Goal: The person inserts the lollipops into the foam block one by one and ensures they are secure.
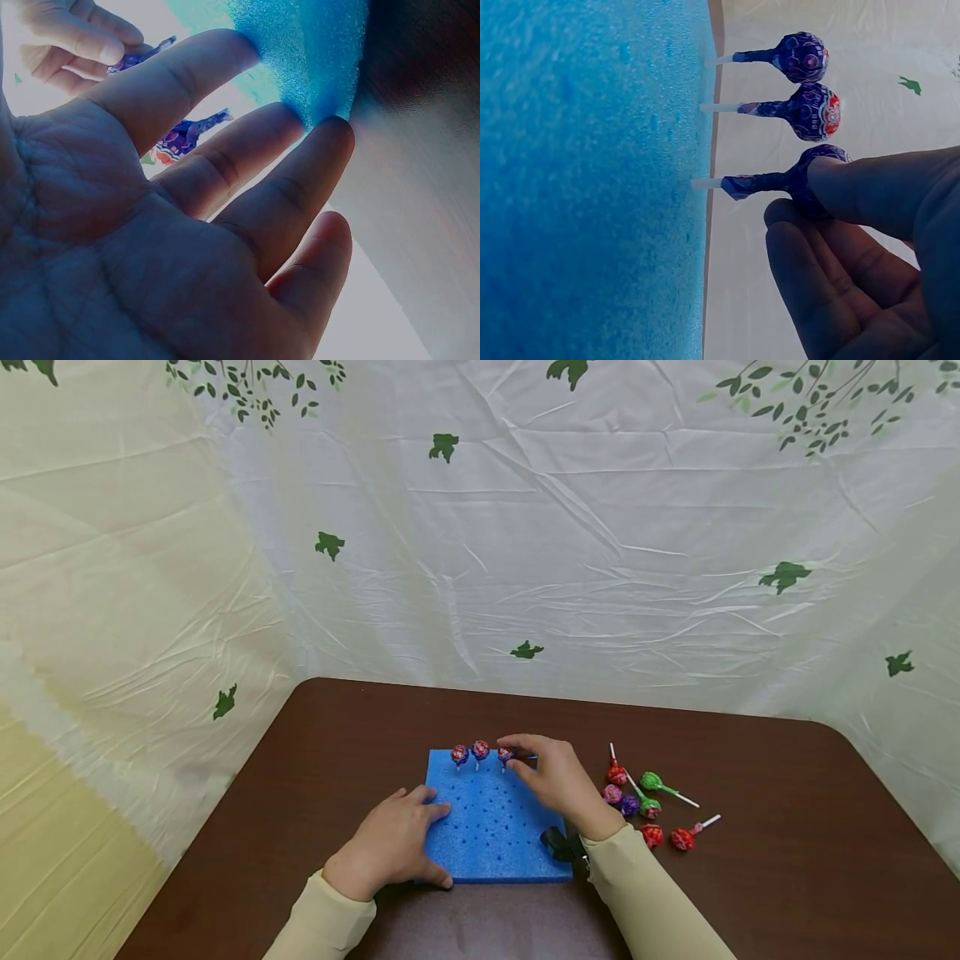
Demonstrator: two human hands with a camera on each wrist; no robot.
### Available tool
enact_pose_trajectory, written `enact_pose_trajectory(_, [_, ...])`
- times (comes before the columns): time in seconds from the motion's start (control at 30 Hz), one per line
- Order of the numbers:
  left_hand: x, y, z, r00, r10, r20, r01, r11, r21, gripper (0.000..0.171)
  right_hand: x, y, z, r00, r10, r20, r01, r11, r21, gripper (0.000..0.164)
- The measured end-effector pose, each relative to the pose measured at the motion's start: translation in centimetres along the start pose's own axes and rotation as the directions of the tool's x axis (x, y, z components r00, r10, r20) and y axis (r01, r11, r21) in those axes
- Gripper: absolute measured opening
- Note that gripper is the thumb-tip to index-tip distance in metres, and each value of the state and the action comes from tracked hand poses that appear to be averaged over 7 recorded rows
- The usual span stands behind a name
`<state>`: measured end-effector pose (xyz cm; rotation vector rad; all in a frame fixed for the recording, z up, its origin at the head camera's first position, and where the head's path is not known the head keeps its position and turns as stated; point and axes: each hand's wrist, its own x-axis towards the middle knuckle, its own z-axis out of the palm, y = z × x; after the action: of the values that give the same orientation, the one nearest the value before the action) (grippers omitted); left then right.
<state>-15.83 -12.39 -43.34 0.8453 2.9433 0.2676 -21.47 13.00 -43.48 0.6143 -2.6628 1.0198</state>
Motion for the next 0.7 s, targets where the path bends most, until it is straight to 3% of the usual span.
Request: enact_pose_trajectory(0.7, [0.1, -0.16, 0.21, 1.0, 0.011, -0.009, -0.011, 1.0, 0.017, 0.092, 0.02, -0.12, 0.24, 0.999, 0.045, 0.002, -0.045, 0.999, 0.019, 0.032])
